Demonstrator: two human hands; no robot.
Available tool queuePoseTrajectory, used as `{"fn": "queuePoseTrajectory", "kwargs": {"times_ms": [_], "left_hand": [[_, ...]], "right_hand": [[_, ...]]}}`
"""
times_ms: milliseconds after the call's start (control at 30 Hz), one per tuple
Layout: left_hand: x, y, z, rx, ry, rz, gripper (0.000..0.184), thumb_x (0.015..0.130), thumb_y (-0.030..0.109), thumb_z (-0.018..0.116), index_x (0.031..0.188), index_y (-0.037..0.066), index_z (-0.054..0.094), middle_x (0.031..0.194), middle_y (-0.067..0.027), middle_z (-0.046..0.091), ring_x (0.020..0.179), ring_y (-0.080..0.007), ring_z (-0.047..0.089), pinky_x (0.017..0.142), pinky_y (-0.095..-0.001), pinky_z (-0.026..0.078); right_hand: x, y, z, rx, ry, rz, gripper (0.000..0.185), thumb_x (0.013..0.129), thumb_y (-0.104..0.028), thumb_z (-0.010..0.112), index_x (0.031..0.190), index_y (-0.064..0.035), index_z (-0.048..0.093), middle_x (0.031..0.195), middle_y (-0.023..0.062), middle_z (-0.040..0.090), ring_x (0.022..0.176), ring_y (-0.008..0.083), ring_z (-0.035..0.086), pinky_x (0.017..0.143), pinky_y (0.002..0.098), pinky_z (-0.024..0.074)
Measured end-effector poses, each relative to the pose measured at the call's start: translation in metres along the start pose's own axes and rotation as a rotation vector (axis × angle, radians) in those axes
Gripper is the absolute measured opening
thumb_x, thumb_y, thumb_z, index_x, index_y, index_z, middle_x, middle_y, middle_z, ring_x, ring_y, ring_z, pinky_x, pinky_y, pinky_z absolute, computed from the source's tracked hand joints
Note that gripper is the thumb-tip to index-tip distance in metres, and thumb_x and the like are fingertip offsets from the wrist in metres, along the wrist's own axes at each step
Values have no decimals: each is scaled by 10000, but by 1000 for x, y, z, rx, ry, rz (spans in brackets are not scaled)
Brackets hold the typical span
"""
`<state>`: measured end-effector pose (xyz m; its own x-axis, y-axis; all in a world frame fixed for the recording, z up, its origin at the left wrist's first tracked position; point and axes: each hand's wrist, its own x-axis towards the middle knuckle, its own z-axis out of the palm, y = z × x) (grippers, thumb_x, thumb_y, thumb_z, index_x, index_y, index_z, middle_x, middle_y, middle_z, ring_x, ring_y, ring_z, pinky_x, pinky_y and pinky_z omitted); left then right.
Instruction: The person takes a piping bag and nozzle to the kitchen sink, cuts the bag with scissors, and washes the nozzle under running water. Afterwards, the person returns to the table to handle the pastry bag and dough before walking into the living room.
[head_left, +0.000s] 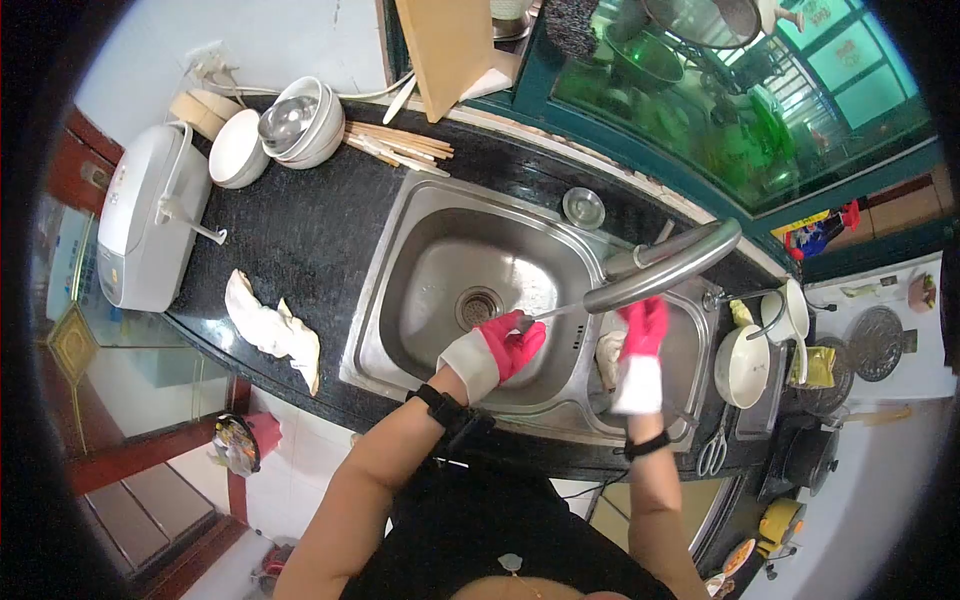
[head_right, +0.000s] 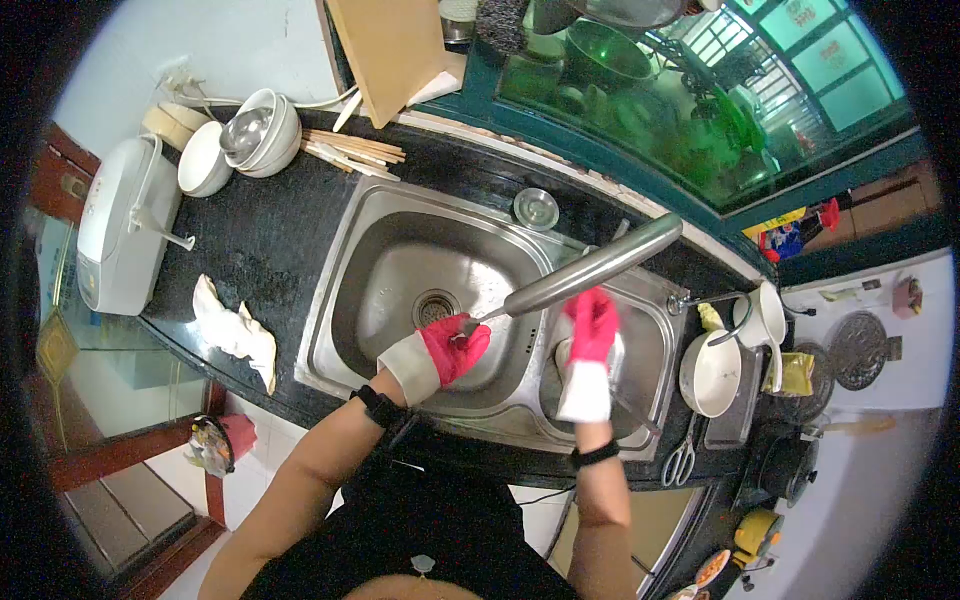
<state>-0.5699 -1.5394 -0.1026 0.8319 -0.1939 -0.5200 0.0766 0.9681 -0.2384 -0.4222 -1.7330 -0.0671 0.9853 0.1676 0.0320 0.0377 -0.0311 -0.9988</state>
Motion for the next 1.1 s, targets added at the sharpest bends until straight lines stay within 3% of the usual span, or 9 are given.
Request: {"fn": "queuePoseTrajectory", "kwargs": {"times_ms": [133,200,333,400,567,633,800,900,1100], "left_hand": [[14,2,-32,360,-231,111,241,902,54,472,1130,-26,477,1056,-156,573,1043,-233,556,944,-354,467],[43,6,-67,1243,-580,604,272,891,67,481,1152,-9,474,1082,-127,576,1053,-184,552,925,-311,460],[24,5,-38,560,-341,93,318,877,80,503,1184,6,465,1095,-118,577,1041,-160,553,900,-280,452],[-15,-8,11,1767,-37,402,339,881,81,479,1212,11,449,1105,-127,569,1034,-166,546,913,-281,434],[39,-3,-66,1837,-63,931,368,896,128,537,1235,19,445,1032,-118,581,891,-168,577,739,-291,488],[44,-4,-74,1842,-67,1062,377,900,140,552,1241,21,444,1014,-115,584,855,-168,585,695,-293,501],[34,-10,-63,1381,-258,1160,352,886,201,601,1176,50,471,957,-70,577,778,-149,574,677,-273,489],[19,-16,-16,781,183,580,377,861,183,638,1179,58,479,919,-60,570,747,-139,563,639,-276,486],[40,-23,-19,979,173,710,391,816,70,672,1170,76,505,869,-50,580,736,-132,572,588,-273,488]], "right_hand": [[-56,-4,24,-70,-269,226,294,901,-151,568,1165,-26,540,1091,128,599,933,226,606,805,335,484],[-71,-32,41,-620,-559,-446,286,872,-84,575,1155,-43,584,1186,187,549,960,262,611,829,367,488],[-80,-25,60,-781,-584,-445,329,845,-42,552,1169,-84,581,1262,245,493,1068,341,563,878,335,459],[-82,-15,78,-471,-456,-48,347,853,-54,548,1197,-91,565,1248,230,509,1029,315,579,854,320,460],[-77,33,80,-580,-459,-293,400,901,-131,545,1297,-109,496,1134,143,574,873,174,582,758,277,456],[-76,42,92,-300,-336,374,403,889,-117,561,1289,-112,507,1108,80,581,913,137,547,770,281,457],[-84,45,96,-90,-369,348,384,832,-23,555,1212,-80,549,1176,71,575,1030,148,540,832,278,449],[-80,57,91,43,-560,257,417,839,-9,526,1252,-62,502,1165,65,580,1011,149,543,835,261,439],[-78,41,71,481,-686,474,448,827,14,516,1268,-56,487,1075,35,599,972,126,541,848,251,431]]}}
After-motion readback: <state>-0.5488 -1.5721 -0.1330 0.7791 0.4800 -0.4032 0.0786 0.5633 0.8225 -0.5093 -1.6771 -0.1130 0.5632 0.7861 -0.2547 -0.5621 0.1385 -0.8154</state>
